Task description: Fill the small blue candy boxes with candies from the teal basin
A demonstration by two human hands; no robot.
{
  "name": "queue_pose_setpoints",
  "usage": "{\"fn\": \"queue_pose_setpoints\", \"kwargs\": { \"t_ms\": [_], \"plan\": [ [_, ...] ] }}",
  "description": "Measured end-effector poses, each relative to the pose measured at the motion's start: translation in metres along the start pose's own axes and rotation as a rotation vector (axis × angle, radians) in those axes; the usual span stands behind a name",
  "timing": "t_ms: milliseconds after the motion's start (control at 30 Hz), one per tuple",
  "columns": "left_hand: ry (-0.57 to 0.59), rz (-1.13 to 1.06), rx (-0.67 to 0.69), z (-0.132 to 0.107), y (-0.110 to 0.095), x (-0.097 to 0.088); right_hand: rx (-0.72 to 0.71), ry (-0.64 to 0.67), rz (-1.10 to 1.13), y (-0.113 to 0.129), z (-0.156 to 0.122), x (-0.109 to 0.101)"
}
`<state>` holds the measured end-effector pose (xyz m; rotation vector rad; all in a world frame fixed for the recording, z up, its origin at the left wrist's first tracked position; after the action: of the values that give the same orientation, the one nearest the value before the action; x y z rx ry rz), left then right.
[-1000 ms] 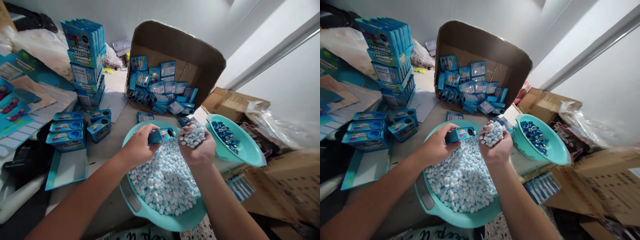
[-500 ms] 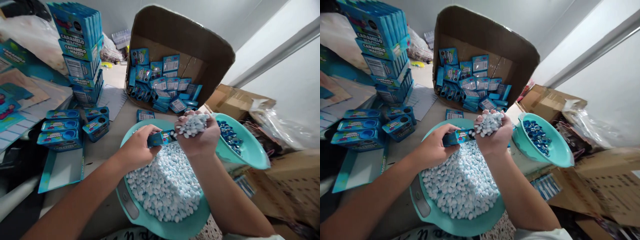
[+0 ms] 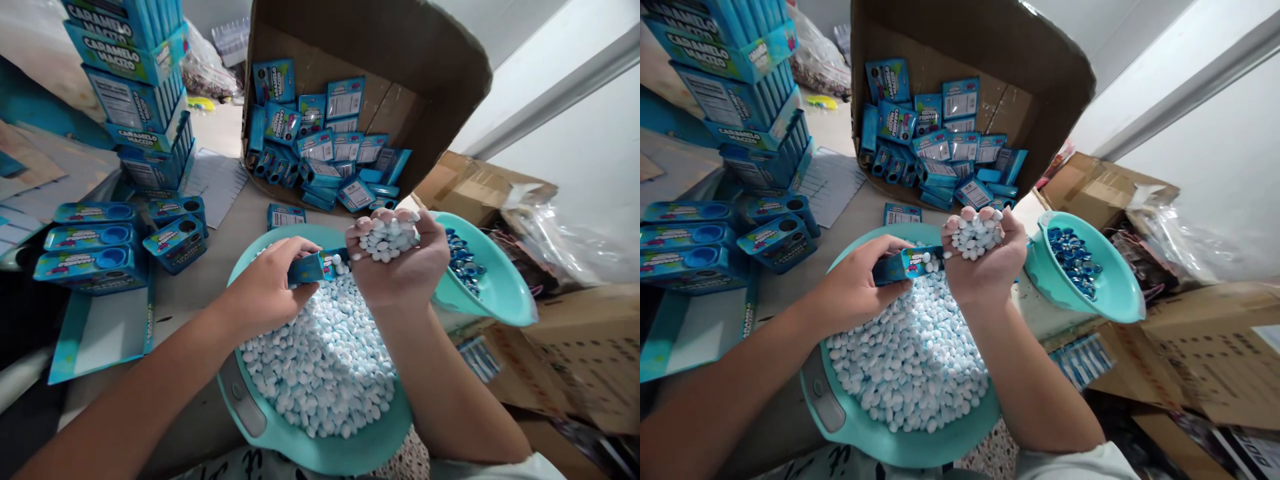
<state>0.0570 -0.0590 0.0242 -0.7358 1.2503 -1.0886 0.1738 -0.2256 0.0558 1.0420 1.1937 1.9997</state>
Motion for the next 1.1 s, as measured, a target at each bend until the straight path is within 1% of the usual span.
{"fn": "queue_pose_setpoints", "kwargs": {
  "t_ms": [67, 200, 333, 433, 533, 633, 767, 833, 900, 1000, 1100],
  "plan": [
    [-0.004, -0.002, 0.002, 0.0, 0.001, 0.001, -0.008, -0.014, 0.049, -0.001, -0.001, 0.002],
    [-0.015, 0.009, 0.016, -0.001, 0.003, 0.001, -0.022, 0.004, 0.076, -0.002, -0.002, 0.008],
    [-0.018, 0.015, 0.011, -0.001, 0.003, 0.001, -0.013, -0.087, 0.155, -0.004, -0.003, 0.016],
    [-0.011, 0.018, 0.008, -0.001, 0.003, 0.001, -0.018, -0.11, 0.176, -0.002, -0.004, 0.023],
    [-0.014, 0.026, 0.01, -0.001, 0.002, 0.0, -0.002, -0.086, 0.15, 0.001, -0.006, 0.026],
    [-0.004, 0.024, 0.013, -0.001, 0.001, 0.0, 0.022, -0.049, 0.122, 0.003, -0.009, 0.023],
    [-0.017, 0.008, -0.005, -0.001, 0.002, 0.001, -0.001, 0.02, 0.062, 0.006, -0.009, 0.021],
    [-0.04, -0.007, -0.02, -0.001, 0.002, 0.0, -0.015, 0.056, -0.014, 0.008, -0.009, 0.023],
    [-0.068, -0.023, -0.03, -0.001, 0.002, -0.001, -0.027, 0.099, -0.157, 0.011, -0.009, 0.027],
    [-0.121, -0.043, -0.02, -0.001, -0.001, -0.003, -0.088, 0.199, -0.514, 0.02, -0.013, 0.033],
    [-0.167, -0.07, -0.003, -0.001, -0.001, -0.004, -0.179, 0.379, -0.891, 0.028, -0.017, 0.036]
  ]
}}
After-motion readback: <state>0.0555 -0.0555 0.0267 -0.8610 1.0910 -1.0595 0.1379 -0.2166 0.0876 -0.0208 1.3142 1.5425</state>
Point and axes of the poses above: each hand's wrist, its own z-axis towards the middle knuckle, its own x-axis out of the palm, y = z × x, the point moved 2 cm from there along z, towards the middle knuckle, and after that the axes turned 10 degrees about y, right-handed, at the moved point
